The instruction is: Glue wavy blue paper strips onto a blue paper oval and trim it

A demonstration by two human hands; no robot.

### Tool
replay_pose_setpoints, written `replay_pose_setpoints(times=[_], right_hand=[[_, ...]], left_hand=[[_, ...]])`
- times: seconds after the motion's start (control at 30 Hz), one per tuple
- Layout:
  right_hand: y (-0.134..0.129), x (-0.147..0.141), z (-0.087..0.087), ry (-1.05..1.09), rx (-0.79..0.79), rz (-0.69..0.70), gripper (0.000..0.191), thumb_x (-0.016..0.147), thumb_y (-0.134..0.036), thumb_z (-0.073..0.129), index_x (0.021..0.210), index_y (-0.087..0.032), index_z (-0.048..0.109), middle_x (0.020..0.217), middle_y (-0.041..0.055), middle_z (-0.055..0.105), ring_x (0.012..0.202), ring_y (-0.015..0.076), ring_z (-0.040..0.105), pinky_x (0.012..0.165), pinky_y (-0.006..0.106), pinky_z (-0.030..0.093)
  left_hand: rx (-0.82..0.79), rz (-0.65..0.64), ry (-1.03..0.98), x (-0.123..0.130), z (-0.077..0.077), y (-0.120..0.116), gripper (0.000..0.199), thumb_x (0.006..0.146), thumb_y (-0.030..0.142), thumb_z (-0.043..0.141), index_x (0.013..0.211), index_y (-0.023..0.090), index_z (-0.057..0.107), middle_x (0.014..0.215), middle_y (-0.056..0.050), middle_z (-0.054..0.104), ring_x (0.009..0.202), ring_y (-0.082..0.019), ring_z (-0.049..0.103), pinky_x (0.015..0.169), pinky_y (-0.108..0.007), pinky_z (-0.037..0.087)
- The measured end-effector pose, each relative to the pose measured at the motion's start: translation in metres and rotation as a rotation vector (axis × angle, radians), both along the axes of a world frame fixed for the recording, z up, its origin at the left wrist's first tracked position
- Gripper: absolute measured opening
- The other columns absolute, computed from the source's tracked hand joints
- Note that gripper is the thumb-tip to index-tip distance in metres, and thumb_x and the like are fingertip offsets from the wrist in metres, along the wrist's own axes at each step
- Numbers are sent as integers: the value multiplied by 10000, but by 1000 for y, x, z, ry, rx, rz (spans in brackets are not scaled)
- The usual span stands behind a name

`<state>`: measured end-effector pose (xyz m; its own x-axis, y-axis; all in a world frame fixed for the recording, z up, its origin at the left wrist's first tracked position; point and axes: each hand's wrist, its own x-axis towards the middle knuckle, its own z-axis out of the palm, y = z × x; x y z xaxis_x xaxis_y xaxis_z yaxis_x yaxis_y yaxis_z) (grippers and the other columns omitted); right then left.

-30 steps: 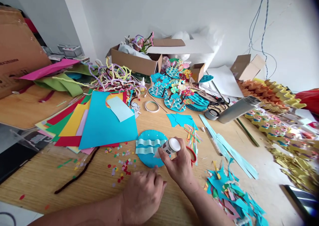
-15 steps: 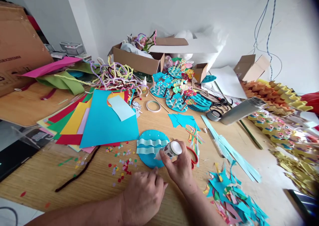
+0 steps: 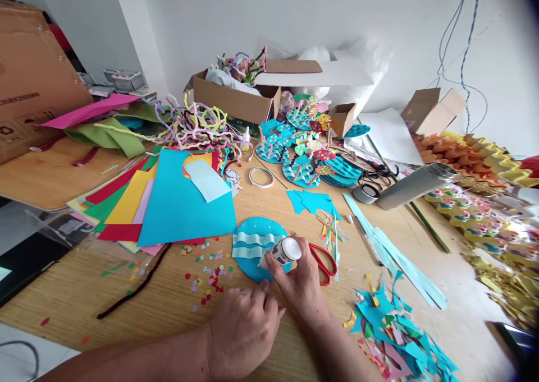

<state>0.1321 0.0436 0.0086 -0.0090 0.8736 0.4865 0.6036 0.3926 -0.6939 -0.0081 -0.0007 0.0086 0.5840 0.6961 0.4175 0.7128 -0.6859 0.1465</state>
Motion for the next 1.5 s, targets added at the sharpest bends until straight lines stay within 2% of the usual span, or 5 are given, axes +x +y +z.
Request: replay_pose_setpoints(times=[0.4,1.0,1.17,1.3,1.5], right_hand=[[-1,-2,2,-46,29,-16,195,824,-272,623,912,-230,454,733,-34,513,605,125,481,542,250,426],[0,-3,2,-52,34,15,193,828,-264,621,908,-233,448,727,-28,510,607,130,483,519,251,427],[-2,-5,5,37,13,-60,233,802,-272,651,921,-222,457,768,-9,538,647,139,525,573,270,466],[-3,-11,8,107,-8,-47,222,805,-260,648,898,-226,450,754,-18,544,642,135,542,579,268,475],[-3,-16,8,41,-20,-6,231,805,-303,659,904,-231,463,761,-8,552,641,154,539,572,287,464]], left_hand=[[-20,-5,-3,0,0,0,97,807,202,584,727,184,532,700,-53,670,546,-213,614,442,-320,457],[-52,7,-8,2,0,0,99,807,201,585,721,160,556,739,-77,686,549,-184,623,465,-279,462],[-63,-6,-1,0,2,2,106,824,189,548,720,168,556,746,-70,685,561,-195,619,458,-291,451],[-53,-23,21,-1,1,1,88,796,150,551,712,172,538,718,-51,659,563,-179,599,464,-272,422],[-46,-38,9,-1,0,-1,71,742,115,546,721,180,530,664,-36,623,532,-188,564,429,-288,381]])
